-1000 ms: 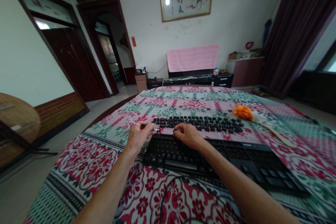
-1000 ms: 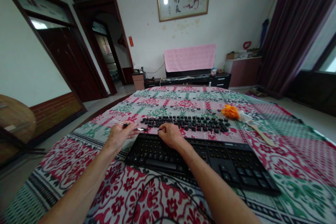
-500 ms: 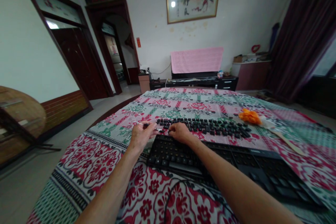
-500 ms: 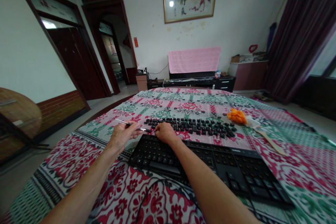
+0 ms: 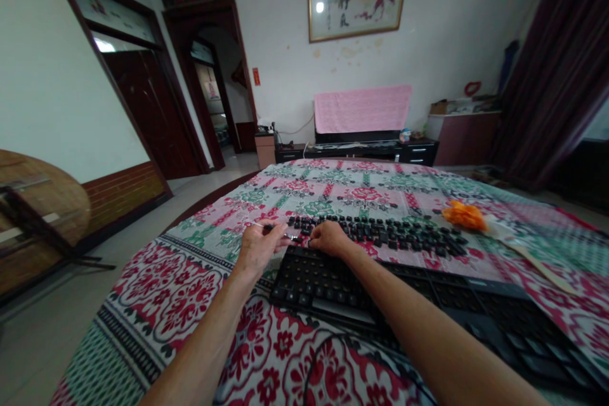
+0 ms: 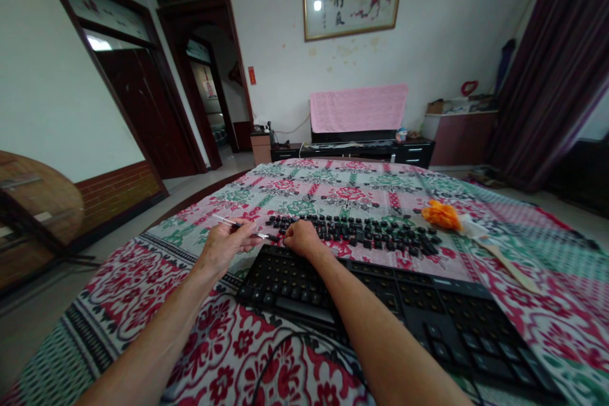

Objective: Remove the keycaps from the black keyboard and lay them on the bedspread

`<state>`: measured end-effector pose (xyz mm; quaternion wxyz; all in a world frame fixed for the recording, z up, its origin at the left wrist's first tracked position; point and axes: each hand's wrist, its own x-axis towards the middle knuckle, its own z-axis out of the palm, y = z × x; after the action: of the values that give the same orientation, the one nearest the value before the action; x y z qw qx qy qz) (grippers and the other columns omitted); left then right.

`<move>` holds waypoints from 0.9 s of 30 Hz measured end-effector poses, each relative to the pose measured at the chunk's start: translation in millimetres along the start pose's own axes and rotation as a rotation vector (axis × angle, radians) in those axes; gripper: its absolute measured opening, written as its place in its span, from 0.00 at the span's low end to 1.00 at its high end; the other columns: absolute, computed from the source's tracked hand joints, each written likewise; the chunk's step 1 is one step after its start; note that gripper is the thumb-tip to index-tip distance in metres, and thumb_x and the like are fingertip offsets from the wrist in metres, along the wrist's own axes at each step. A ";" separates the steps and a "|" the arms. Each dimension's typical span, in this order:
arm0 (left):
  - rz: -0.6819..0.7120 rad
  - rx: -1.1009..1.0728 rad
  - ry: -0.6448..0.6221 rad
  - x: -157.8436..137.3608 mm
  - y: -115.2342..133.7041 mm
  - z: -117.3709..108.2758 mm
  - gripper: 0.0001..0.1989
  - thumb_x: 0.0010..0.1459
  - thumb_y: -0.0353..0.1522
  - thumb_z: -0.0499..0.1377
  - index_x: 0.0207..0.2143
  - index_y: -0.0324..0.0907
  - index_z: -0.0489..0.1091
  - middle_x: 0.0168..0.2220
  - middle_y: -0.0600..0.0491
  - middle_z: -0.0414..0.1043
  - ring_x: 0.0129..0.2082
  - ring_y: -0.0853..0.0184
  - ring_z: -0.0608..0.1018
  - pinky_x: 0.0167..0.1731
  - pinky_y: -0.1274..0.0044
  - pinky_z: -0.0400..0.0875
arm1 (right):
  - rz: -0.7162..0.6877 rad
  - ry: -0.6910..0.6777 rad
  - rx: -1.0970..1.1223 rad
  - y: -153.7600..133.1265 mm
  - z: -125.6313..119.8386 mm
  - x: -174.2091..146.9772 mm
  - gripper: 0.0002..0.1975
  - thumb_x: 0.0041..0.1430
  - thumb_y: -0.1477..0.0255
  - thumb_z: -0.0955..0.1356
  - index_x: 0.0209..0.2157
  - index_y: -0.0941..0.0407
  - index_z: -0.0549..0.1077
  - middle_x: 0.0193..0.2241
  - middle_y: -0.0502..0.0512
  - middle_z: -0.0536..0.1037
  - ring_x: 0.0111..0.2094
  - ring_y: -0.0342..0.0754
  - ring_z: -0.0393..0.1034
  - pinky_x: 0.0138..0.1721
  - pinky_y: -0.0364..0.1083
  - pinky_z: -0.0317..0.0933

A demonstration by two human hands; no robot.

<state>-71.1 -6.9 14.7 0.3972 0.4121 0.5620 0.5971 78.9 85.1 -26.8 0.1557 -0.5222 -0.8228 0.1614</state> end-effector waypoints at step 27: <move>0.050 0.102 -0.055 6.7 -12.4 -3.6 0.16 0.41 0.39 0.63 0.29 0.38 0.68 0.21 0.51 0.74 0.23 0.65 0.78 0.18 0.83 0.68 | 0.025 0.080 -0.005 -1.4 7.0 -1.2 0.10 0.46 0.69 0.65 0.29 0.53 0.78 0.26 0.51 0.77 0.29 0.44 0.69 0.32 0.39 0.57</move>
<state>-76.6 -1.3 2.6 0.3762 0.4620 0.5698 0.5660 75.3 82.8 -32.6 0.1852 -0.5389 -0.8097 0.1401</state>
